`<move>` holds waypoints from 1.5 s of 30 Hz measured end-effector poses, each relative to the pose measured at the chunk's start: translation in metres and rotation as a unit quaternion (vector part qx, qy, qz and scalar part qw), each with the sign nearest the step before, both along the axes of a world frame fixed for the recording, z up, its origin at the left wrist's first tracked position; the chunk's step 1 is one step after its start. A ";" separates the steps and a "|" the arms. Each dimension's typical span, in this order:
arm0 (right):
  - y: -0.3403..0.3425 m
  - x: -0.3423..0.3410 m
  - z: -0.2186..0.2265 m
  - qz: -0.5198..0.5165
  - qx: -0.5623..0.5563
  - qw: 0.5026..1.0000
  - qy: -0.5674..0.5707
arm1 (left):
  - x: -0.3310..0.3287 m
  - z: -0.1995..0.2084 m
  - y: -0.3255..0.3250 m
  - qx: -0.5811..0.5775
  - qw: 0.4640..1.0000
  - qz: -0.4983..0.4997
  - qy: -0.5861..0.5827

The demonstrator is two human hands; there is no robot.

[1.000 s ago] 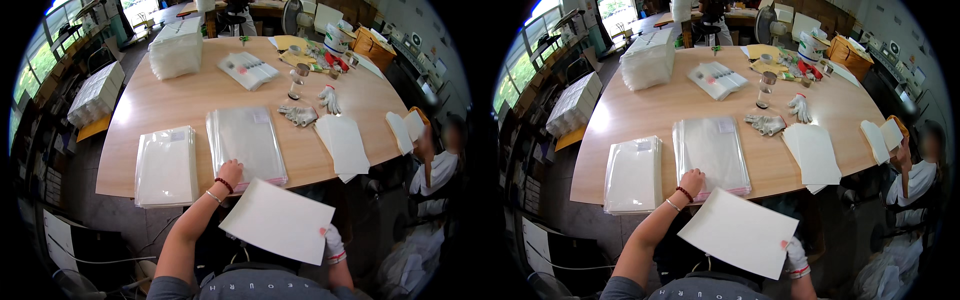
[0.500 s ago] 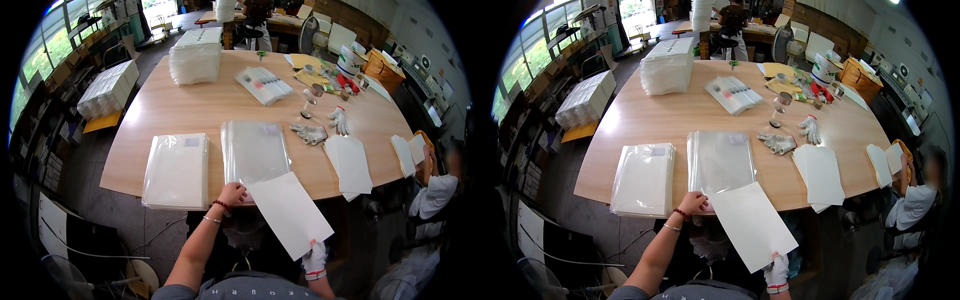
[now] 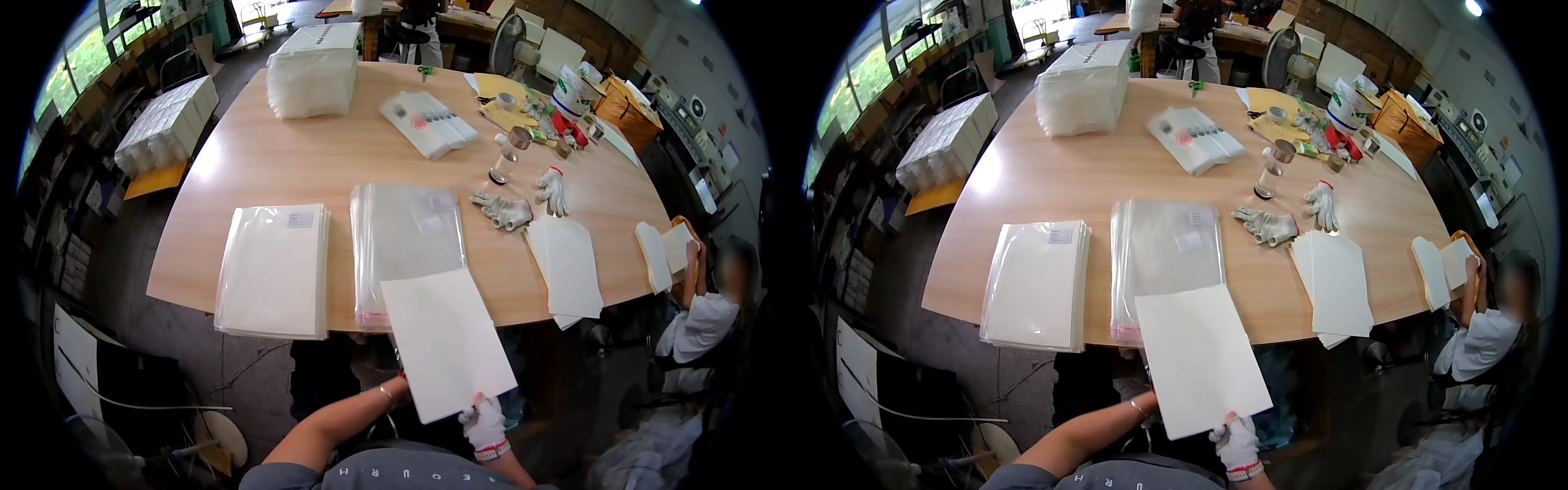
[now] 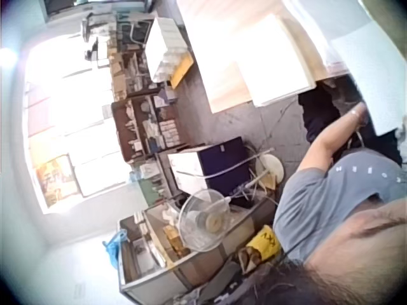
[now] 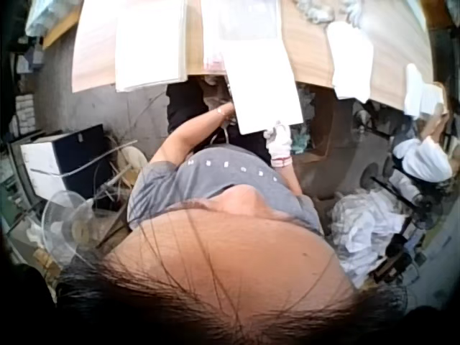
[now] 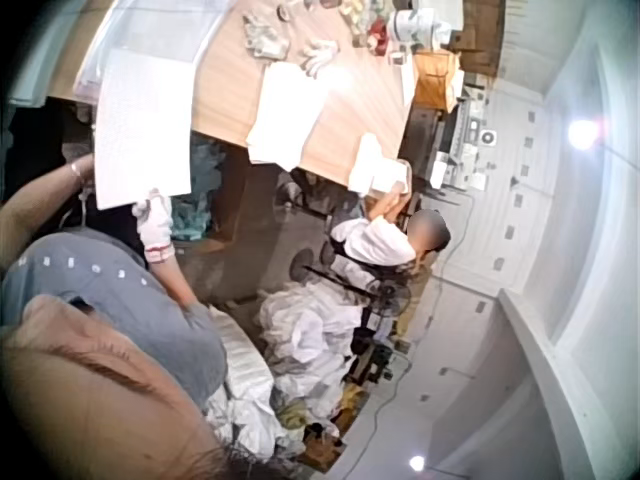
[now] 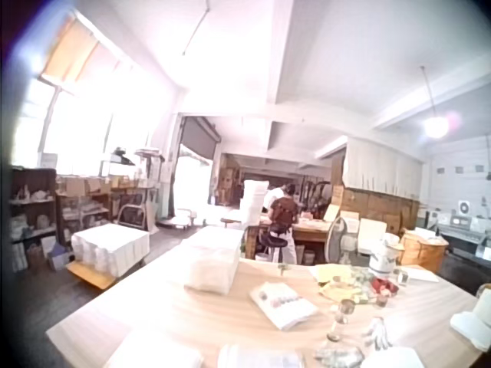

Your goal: The person repeatedly picks up white sheets and places them into clear plastic bags on a table. They handle the sheets one at a time, insert them into the bags, and set the filled bags aside. Another person sits across the table handling similar items.

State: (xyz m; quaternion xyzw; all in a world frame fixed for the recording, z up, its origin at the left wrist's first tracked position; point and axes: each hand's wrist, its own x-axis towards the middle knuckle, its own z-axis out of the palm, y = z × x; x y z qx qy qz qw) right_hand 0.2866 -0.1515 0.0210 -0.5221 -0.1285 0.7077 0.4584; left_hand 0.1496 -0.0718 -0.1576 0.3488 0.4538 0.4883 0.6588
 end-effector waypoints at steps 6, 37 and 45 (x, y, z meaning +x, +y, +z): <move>0.087 -0.049 -0.072 -0.014 0.034 0.994 0.102 | -0.012 -0.014 -0.026 -0.086 0.995 -0.005 -0.050; 0.150 0.191 -0.023 -0.065 0.206 0.561 -0.799 | -0.135 0.055 -0.054 -0.055 0.996 0.065 0.041; 0.104 0.110 -0.083 0.288 0.427 0.568 -0.642 | -0.149 0.074 -0.062 0.220 0.720 0.161 0.638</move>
